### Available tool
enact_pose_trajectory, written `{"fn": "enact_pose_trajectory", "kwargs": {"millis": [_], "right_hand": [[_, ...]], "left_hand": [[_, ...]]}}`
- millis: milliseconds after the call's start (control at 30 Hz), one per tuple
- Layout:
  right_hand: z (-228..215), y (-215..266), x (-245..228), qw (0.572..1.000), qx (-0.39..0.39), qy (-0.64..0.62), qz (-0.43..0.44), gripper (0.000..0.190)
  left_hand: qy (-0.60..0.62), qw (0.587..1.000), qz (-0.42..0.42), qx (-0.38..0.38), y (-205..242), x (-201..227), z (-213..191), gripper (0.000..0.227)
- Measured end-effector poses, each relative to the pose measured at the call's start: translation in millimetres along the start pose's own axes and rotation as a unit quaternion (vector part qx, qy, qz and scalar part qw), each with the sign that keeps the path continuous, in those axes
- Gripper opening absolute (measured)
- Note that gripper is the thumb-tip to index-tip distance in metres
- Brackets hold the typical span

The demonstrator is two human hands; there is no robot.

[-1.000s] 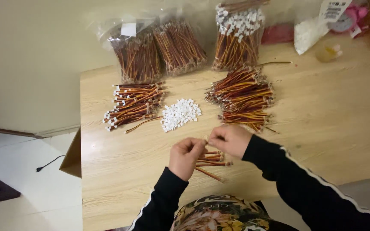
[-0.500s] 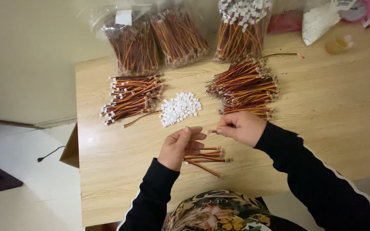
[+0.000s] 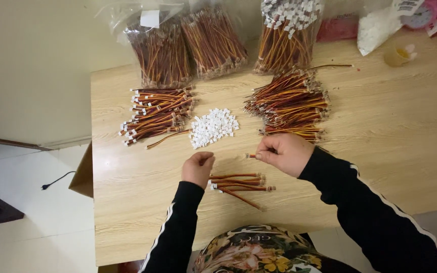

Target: Attaching small plastic connectors to the ends of wire bundles at a factory workbench

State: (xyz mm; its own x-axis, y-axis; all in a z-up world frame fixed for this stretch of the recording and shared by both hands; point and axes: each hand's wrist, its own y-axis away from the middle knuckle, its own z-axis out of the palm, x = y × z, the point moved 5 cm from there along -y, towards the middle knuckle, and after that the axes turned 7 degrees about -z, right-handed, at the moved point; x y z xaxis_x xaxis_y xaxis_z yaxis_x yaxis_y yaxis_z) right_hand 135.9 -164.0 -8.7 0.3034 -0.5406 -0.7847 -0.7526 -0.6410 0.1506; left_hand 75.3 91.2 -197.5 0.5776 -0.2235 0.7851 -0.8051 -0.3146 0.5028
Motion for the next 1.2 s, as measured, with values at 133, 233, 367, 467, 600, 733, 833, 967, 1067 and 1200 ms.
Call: {"fn": "enact_pose_trajectory", "kwargs": {"millis": [133,233,367,467,600,733,833,967,1067,1200], "right_hand": [[7.9,-3.4,7.5,0.999,0.004,0.041,0.017,0.017],[16.6,-2.1,22.5,0.998,0.007,0.030,0.061,0.015],[17.3,-5.3,36.8,0.995,0.018,0.013,0.092,0.015],[13.4,-9.5,36.6,0.996,0.023,0.002,0.089,0.015],[16.3,-11.7,38.2,0.996,0.018,-0.006,0.088,0.013],[14.1,-13.8,26.3,0.996,-0.006,0.020,0.085,0.014],[18.0,-10.5,26.2,0.997,-0.014,0.010,0.081,0.014],[21.8,-6.9,29.4,0.996,-0.015,-0.008,0.091,0.012],[24.2,-5.5,31.2,0.995,-0.024,-0.010,0.098,0.011],[41.1,-2.0,45.6,0.992,-0.025,-0.059,0.110,0.013]], "left_hand": [[-0.189,0.981,-0.044,0.028,-22.9,-24.3,8.3,0.027],[-0.267,0.962,0.027,0.058,-33.6,-13.1,23.7,0.026],[-0.141,0.988,0.059,-0.006,-17.6,32.1,49.7,0.020],[0.093,0.989,0.022,-0.117,4.9,49.1,75.7,0.023],[0.311,0.930,-0.039,-0.191,45.0,79.9,78.7,0.035],[0.328,0.925,-0.034,-0.190,58.3,79.7,73.8,0.027],[0.339,0.923,-0.031,-0.182,62.7,78.3,72.6,0.020],[0.346,0.920,-0.034,-0.179,78.4,85.8,66.1,0.024],[0.331,0.926,-0.041,-0.178,78.8,76.4,70.2,0.021],[0.310,0.935,-0.043,-0.164,66.5,47.2,83.6,0.016]]}}
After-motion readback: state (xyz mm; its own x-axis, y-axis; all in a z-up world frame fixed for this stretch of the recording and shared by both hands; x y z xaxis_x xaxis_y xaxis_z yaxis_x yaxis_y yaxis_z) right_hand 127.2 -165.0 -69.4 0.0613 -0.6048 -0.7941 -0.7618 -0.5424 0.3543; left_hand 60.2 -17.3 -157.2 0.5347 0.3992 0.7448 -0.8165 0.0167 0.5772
